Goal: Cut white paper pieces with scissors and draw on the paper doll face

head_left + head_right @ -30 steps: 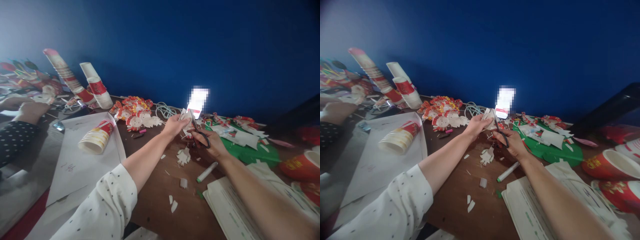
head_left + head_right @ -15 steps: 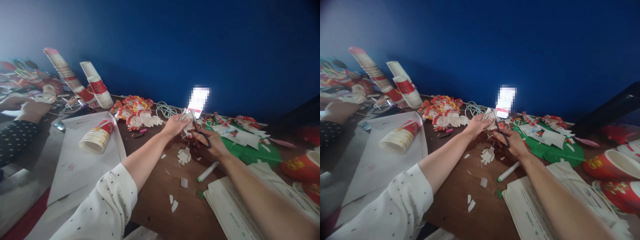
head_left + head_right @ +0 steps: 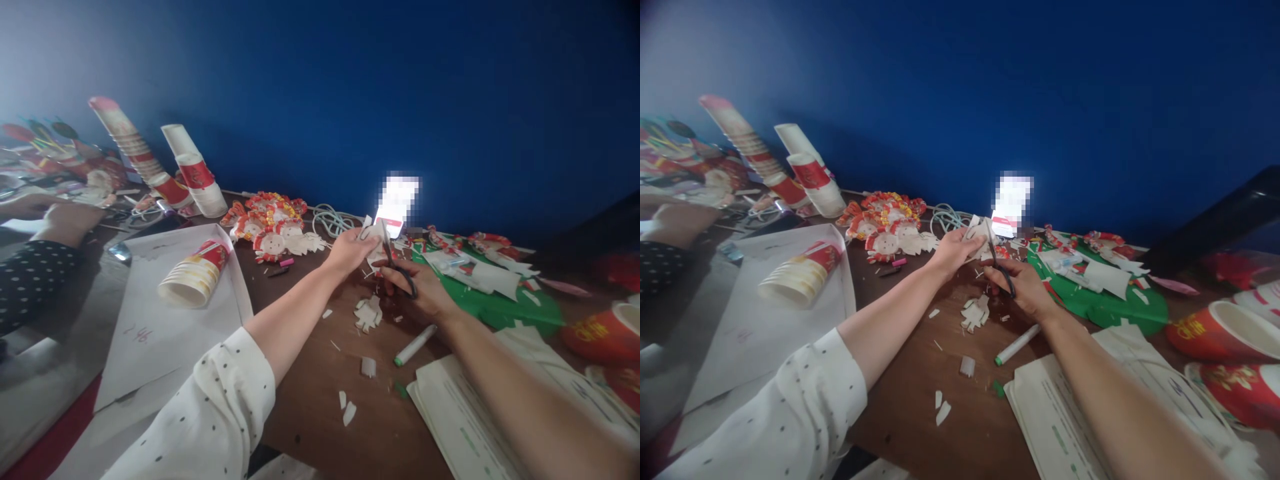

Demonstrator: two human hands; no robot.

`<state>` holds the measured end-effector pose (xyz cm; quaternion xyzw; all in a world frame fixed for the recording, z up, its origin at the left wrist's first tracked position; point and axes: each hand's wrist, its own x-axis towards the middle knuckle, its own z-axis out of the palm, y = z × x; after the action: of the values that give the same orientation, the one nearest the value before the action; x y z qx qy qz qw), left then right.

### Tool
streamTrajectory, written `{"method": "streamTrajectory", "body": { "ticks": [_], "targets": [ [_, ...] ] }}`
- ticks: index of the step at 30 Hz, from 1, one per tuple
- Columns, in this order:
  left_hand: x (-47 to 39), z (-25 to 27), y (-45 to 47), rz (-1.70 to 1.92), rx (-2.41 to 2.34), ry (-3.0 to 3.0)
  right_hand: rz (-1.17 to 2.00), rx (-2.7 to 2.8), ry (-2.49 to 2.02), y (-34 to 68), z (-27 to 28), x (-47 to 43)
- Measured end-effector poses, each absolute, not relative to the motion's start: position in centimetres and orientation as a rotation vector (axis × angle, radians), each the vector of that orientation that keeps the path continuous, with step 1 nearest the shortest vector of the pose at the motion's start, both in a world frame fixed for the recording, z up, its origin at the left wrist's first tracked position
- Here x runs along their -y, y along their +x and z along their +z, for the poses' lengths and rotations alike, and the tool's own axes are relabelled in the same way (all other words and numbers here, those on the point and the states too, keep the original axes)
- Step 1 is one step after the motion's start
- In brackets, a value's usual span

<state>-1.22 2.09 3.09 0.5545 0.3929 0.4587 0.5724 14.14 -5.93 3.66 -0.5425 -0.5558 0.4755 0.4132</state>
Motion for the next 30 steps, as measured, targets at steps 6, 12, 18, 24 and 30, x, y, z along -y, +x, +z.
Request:
{"method": "streamTrajectory", "body": {
  "ticks": [6,12,18,24,30],
  "targets": [
    [-2.3,2.9,-1.1,1.343,-1.066,1.123,1.269,1.315,-1.35,13.4,2.7,5.8],
    [-2.2,2.9,-1.0,1.451,-1.112,1.087,1.226,1.359,-1.37,13.1,2.8,6.0],
    [-2.1,3.1,-1.2,1.467,-1.153,1.074,1.122,1.312,-1.331,13.1,2.7,5.8],
    [-0.4,3.5,-0.6,1.319,-1.156,1.384,0.848,1.069,-1.185,13.3,2.8,4.9],
    [0.6,3.1,0.2,1.268,-1.166,1.664,0.88,1.007,-1.163,13.7,2.1,4.3]
  ]
}}
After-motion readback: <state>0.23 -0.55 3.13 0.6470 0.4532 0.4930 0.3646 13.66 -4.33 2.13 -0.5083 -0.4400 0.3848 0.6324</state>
